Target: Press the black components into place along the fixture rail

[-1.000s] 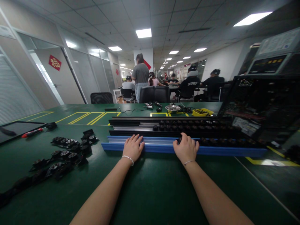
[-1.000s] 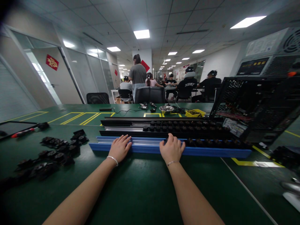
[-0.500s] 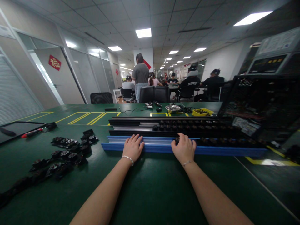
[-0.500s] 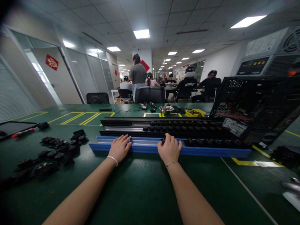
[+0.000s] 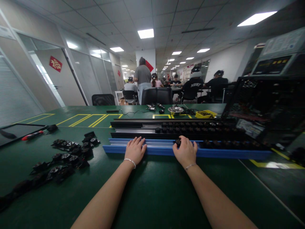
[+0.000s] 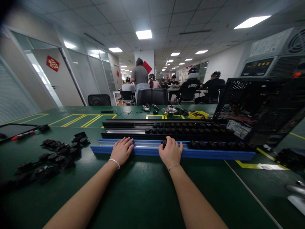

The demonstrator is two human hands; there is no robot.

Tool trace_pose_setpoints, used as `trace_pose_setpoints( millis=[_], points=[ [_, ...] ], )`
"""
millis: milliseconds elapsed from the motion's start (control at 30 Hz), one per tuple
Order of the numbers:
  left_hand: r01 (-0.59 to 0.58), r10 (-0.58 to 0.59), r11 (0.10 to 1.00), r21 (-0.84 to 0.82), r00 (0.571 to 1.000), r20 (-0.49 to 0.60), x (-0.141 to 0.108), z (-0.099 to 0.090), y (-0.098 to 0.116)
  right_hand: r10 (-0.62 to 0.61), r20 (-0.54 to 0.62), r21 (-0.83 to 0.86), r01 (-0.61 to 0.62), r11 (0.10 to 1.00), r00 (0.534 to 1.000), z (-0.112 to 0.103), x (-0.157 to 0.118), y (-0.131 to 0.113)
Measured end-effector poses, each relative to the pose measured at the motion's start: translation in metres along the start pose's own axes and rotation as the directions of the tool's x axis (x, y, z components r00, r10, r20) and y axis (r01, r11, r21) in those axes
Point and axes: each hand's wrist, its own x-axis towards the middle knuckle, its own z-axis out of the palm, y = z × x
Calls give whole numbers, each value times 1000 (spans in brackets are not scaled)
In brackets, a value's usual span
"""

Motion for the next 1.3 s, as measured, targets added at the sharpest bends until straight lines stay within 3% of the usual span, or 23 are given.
trace_pose_setpoints(
  millis=[267,800,1300],
  points=[
    [8,-8,1000,5,1000,11,0,0,1,-27,26,40,26,999,999,-3,-1,-3],
    [-4,4,1000,-5,1000,-7,0,2,-1,-193,18,162,188,969,981,-1,-2,-6],
    [-2,2,1000,9,1000,-9,-1,2,0,-189,79,237,166,957,979,-2,-3,-9]
  ],
)
